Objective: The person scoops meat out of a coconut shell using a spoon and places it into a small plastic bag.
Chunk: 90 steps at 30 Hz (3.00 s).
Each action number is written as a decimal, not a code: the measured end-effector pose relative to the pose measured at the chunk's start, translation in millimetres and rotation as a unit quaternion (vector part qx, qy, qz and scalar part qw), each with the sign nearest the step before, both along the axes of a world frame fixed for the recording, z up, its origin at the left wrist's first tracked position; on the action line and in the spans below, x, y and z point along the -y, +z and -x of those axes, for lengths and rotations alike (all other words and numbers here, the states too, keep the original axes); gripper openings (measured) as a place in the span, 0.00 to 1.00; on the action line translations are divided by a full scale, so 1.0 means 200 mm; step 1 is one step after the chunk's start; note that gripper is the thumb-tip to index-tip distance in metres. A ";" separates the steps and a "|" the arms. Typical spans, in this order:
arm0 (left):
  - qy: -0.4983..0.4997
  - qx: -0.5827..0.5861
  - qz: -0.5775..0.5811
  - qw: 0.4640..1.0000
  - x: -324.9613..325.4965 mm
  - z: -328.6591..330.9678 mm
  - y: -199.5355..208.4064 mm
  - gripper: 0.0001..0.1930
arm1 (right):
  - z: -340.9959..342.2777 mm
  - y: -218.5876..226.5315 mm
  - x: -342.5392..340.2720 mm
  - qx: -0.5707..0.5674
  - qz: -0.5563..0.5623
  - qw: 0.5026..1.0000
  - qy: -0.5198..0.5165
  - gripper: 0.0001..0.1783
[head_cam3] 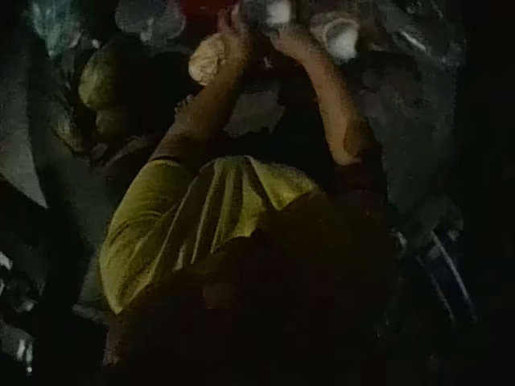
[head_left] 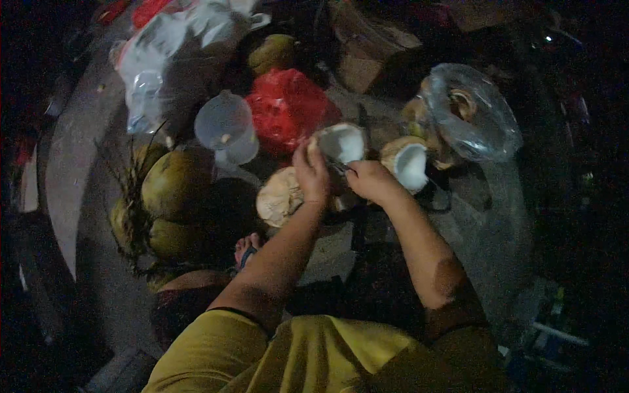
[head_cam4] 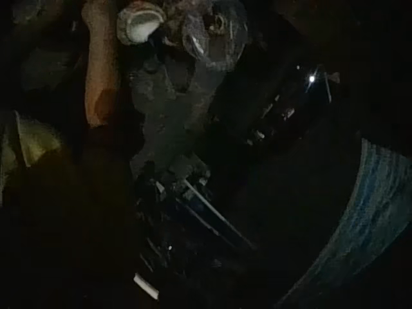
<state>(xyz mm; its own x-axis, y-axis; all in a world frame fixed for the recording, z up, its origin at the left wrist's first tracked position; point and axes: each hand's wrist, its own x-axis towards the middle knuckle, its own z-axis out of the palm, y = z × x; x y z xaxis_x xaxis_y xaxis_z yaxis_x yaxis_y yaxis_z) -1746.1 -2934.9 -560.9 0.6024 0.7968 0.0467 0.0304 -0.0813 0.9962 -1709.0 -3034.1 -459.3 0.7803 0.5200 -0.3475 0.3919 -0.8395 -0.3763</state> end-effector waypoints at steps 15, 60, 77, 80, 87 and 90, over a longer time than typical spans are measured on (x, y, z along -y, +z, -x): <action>-0.027 0.052 -0.024 0.998 0.02 0.00 -0.02 0.16 | -0.05 0.04 -0.01 -0.065 -0.006 0.996 -0.057 0.15; -0.056 0.008 -0.068 0.996 0.03 -0.06 0.06 0.16 | 0.01 0.05 -0.06 -0.012 0.125 0.991 0.037 0.12; -0.040 0.004 -0.141 0.989 0.04 -0.11 0.11 0.13 | -0.13 -0.02 0.08 0.124 0.128 0.983 0.038 0.11; -0.037 0.020 -0.145 0.989 0.07 -0.13 0.12 0.13 | -0.08 -0.07 0.08 0.133 0.128 0.982 0.038 0.12; -0.035 -0.001 -0.152 0.988 0.05 -0.09 0.12 0.13 | -0.09 0.07 0.08 0.061 0.118 0.989 0.062 0.11; -0.042 0.017 -0.157 0.986 0.06 -0.09 0.11 0.13 | -0.14 0.01 0.05 0.090 0.120 0.989 0.006 0.10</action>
